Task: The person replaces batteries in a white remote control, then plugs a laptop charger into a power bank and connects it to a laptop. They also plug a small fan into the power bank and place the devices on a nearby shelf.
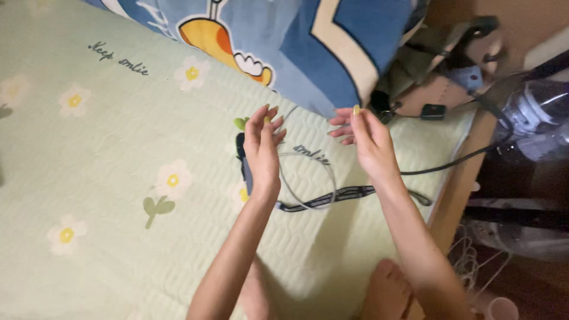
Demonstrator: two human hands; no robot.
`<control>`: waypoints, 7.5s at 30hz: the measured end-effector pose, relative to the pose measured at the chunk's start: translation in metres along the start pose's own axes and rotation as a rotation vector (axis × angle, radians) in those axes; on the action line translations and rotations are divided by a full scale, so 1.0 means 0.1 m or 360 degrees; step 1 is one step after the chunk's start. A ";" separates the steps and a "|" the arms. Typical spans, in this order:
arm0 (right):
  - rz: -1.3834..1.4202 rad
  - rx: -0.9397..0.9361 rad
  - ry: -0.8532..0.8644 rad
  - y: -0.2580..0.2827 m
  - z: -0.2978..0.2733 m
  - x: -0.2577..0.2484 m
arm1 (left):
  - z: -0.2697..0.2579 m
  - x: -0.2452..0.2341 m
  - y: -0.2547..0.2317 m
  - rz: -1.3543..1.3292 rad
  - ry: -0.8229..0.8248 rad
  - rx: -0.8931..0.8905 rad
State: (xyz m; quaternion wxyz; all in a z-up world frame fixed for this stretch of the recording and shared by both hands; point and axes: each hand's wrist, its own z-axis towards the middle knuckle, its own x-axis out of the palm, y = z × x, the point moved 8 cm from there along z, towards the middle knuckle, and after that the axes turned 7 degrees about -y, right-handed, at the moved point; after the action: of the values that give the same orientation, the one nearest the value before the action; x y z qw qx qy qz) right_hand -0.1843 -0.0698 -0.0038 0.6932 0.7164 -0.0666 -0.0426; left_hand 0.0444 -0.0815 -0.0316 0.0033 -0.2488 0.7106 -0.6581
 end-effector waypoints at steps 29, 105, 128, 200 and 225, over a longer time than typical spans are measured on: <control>-0.0932 -0.0087 0.0304 -1.54 0.28 1.54 | 0.46 -1.81 1.11 0.0524 -0.0636 -0.0149; -0.0166 0.0066 0.2806 7.39 -5.09 14.57 | -1.36 -9.27 -11.97 -0.0455 -0.2933 0.1102; -0.0604 0.0090 0.3002 5.09 -6.63 18.04 | -1.18 -13.28 -11.24 -0.0498 -0.3299 0.0842; -0.0866 -0.0018 0.4466 -1.85 -10.06 16.45 | -3.49 -16.39 -3.86 -0.0831 -0.3486 0.0772; -0.0341 -0.1046 0.3779 -0.93 -9.21 17.16 | -2.32 -16.17 -5.17 -0.1065 -0.3319 0.1632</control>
State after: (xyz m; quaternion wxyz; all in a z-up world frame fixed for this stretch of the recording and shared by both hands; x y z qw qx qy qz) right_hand 1.6548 0.5772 -0.0105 0.4642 0.1052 0.6763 0.5622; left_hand 1.5642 0.7086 -0.0384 0.5026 -0.8015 -0.0767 -0.3147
